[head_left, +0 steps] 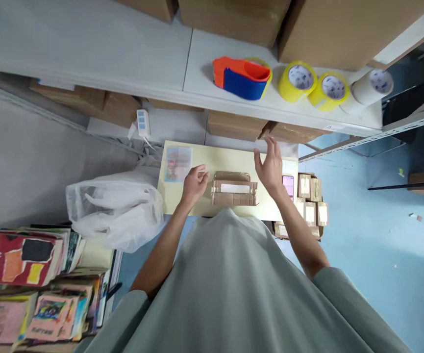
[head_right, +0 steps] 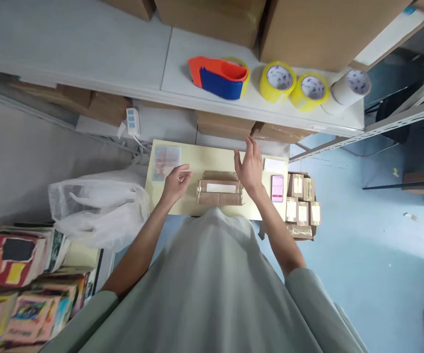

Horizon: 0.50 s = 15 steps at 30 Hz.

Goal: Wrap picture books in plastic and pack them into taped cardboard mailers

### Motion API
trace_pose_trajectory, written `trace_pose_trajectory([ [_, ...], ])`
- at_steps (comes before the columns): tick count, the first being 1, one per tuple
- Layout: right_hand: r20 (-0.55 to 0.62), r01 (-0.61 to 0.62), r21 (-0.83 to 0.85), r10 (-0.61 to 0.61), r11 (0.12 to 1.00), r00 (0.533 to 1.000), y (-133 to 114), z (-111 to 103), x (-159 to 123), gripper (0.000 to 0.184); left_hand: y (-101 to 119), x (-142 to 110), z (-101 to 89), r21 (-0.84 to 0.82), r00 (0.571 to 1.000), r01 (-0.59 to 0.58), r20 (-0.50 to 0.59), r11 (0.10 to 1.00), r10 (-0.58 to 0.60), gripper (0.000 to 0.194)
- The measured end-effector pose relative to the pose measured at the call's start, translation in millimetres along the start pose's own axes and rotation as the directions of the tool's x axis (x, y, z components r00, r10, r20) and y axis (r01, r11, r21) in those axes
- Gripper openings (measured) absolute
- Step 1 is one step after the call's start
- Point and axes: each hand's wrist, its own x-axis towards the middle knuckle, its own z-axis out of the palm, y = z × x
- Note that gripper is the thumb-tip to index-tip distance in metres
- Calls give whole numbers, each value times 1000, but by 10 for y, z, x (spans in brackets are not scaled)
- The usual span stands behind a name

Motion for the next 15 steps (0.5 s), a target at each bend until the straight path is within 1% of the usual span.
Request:
trace_pose_trajectory([
  [1,62,-64,24,62,998,996,126,101,-288,58,-158,-144,72,2,996,87,12,996,-87,30],
  [2,133,-142,35,136,989,982,235,197,-557,59,-284,-283,149,3,987,160,27,987,-160,29],
  [3,203,-228,33,216,973,955,323,282,-795,59,-377,-412,227,1,976,212,41,977,-212,28],
  [4,271,-295,27,277,955,922,387,357,-994,59,-440,-525,305,1,969,243,54,970,-242,28],
  [6,373,-390,-2,362,921,854,452,478,-1269,57,-489,-692,447,29,967,245,62,969,-246,27],
  [7,409,-412,-20,383,911,828,460,528,-1348,55,-488,-744,507,56,971,229,55,972,-232,27],
  [8,430,-420,-35,393,907,813,462,574,-1394,54,-478,-775,557,90,976,211,40,973,-215,27],
  [9,437,-420,-46,396,906,807,463,616,-1416,52,-464,-788,598,127,979,197,21,972,-202,27],
  [10,433,-415,-50,394,908,811,469,657,-1419,50,-451,-787,627,160,981,191,2,968,-194,27],
  [12,404,-405,-24,380,914,832,511,732,-1400,46,-436,-757,657,195,981,194,-31,961,-192,26],
  [15,377,-403,80,347,911,859,646,825,-1365,44,-448,-698,642,170,978,206,-62,964,-199,25],
])
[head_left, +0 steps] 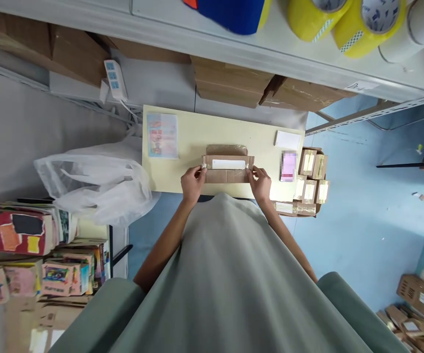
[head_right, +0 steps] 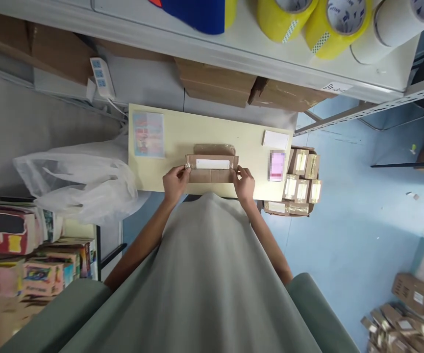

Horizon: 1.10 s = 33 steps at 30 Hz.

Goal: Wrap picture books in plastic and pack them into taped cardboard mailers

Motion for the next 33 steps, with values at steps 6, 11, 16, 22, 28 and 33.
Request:
trace_pose_trajectory([
  [6,53,13,95,-18,995,998,167,-12,81,47,14,28,-83,-24,999,-20,29,1000,20,26],
  [11,14,12,172,-14,985,1000,117,-211,-58,48,152,6,-249,-86,995,-104,-3,991,104,32],
  [16,-42,5,249,5,968,999,137,-382,-109,43,181,105,-362,-171,987,-153,30,973,160,27],
  [22,88,-50,402,16,914,996,419,-90,14,29,-68,178,-101,-224,983,52,186,973,-10,26],
  [28,238,-122,344,39,931,970,735,88,160,32,-348,197,50,-43,961,98,265,994,-83,25],
  [33,85,-123,519,92,846,992,861,-4,553,44,-304,541,83,-156,986,70,158,985,-45,44],
])
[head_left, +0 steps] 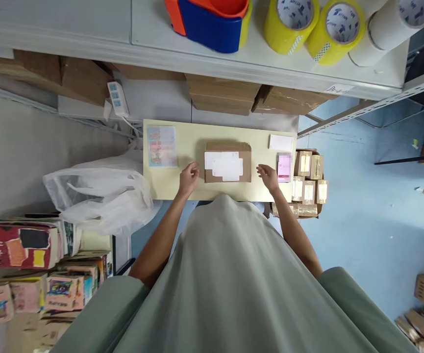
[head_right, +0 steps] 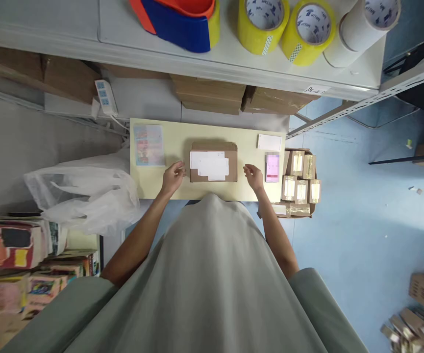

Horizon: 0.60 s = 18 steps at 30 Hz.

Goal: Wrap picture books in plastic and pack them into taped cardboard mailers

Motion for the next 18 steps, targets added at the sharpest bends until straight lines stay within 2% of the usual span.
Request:
trace_pose_trajectory([
  [3,5,26,126,-26,992,1000,-81,37,217,56,145,243,42,-71,1000,-18,24,997,20,50],
  [7,15,52,123,-54,991,998,-229,128,282,64,328,367,71,-76,999,-18,34,997,20,46],
  [10,-31,124,116,-121,985,992,-332,82,156,71,416,270,0,-106,997,-77,-29,991,75,43],
  [14,-33,188,155,-185,970,982,-408,-74,-106,76,481,9,-131,-198,981,-186,-85,962,172,63],
  [18,-10,148,154,-148,977,989,-359,-104,-298,79,454,-236,-144,-216,989,-143,-77,966,129,73],
])
